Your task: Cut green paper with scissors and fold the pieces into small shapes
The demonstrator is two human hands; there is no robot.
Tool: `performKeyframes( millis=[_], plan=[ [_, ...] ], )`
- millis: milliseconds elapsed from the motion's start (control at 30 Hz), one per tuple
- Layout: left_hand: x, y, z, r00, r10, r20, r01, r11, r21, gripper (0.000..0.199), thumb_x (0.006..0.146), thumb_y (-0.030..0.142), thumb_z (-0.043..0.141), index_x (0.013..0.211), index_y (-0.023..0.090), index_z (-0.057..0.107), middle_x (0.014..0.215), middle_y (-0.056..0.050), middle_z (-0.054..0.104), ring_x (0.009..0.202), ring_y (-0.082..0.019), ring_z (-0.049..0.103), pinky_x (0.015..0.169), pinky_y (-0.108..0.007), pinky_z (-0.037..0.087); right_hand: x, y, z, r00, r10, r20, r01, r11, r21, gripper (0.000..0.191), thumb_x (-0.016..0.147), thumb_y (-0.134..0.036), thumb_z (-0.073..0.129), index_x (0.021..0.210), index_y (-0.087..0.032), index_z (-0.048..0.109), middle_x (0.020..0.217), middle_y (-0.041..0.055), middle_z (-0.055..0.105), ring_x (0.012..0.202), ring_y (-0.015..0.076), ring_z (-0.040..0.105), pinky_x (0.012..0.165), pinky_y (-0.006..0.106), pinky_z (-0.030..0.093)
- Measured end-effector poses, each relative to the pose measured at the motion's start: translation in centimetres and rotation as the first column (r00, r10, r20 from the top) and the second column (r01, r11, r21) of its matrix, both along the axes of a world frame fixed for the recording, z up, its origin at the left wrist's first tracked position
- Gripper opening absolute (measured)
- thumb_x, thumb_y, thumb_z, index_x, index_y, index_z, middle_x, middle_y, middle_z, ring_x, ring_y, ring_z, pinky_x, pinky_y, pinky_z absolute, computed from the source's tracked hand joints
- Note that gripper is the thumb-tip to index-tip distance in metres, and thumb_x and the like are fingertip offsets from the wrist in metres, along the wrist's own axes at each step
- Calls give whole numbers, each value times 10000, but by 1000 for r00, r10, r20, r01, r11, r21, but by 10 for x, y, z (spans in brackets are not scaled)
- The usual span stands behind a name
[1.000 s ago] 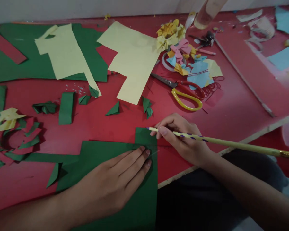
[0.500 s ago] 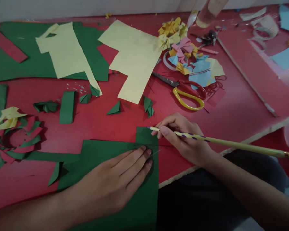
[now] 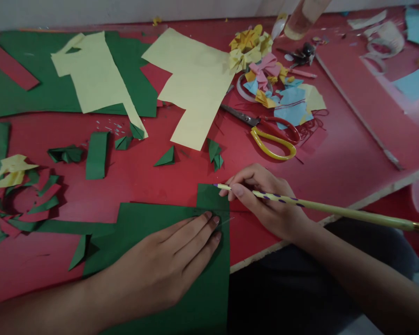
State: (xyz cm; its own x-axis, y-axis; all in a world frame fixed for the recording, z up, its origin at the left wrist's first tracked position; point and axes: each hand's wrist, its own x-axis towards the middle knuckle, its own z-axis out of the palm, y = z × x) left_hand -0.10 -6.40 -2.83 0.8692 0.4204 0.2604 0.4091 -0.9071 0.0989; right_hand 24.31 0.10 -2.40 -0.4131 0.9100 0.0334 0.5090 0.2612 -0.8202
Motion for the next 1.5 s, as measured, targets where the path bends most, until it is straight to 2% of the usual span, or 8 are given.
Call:
performKeyframes(
  millis=[267, 400, 567, 733, 1000, 1500],
  plan=[
    [0, 1, 1, 1000, -5, -7, 5, 1000, -16, 417, 973, 69, 390, 1331, 13, 596, 1364, -177, 655, 1290, -314, 606, 1058, -423, 496, 0, 0, -2, 1000, -6, -31, 6, 1000, -10, 119, 996, -317, 606, 923, -224, 591, 858, 20, 742, 734, 147, 704, 586, 241, 487],
    [0, 1, 1, 1000, 1, -6, -1, 1000, -13, 406, 978, 72, 384, 1310, 21, 613, 1354, -171, 663, 1275, -313, 615, 1047, -424, 499, -1, 0, -2, 992, -24, -127, 25, 1000, 5, 115, 952, -293, 663, 868, -235, 610, 736, -4, 696, 620, 137, 649, 517, 246, 459],
    [1, 1, 0, 1000, 11, 0, -11, 1000, 2, 392, 997, 102, 397, 1318, 34, 612, 1361, -154, 661, 1273, -307, 610, 1069, -424, 472, -10, -2, -1, 982, 1, -186, -23, 993, -116, 167, 909, -311, 716, 833, -233, 588, 713, -12, 679, 565, 121, 611, 471, 228, 458],
    [1, 1, 2, 1000, 16, 0, -16, 1000, 22, 387, 1010, 117, 395, 1319, 43, 616, 1347, -135, 674, 1268, -291, 608, 1101, -417, 431, -17, -4, 0, 980, 50, -195, -78, 987, -139, 192, 904, -298, 720, 799, -213, 582, 671, -20, 695, 543, 100, 615, 460, 197, 454],
    [2, 2, 2, 1000, 12, 9, -12, 1000, 18, 392, 1006, 110, 384, 1314, 35, 616, 1339, -129, 681, 1271, -285, 603, 1127, -414, 399, -16, -4, 1, 991, 43, -125, -59, 991, -124, 229, 908, -347, 710, 778, -207, 583, 640, -16, 682, 521, 107, 596, 442, 205, 430],
    [2, -1, 0, 1000, 0, -7, 0, 1000, 3, 400, 1001, 119, 401, 1332, 24, 604, 1365, -159, 659, 1288, -309, 604, 1074, -421, 477, -16, -3, 2, 993, 42, -108, -60, 984, -169, 224, 895, -355, 717, 776, -218, 585, 639, -16, 685, 518, 116, 592, 437, 219, 423]
  ],
)
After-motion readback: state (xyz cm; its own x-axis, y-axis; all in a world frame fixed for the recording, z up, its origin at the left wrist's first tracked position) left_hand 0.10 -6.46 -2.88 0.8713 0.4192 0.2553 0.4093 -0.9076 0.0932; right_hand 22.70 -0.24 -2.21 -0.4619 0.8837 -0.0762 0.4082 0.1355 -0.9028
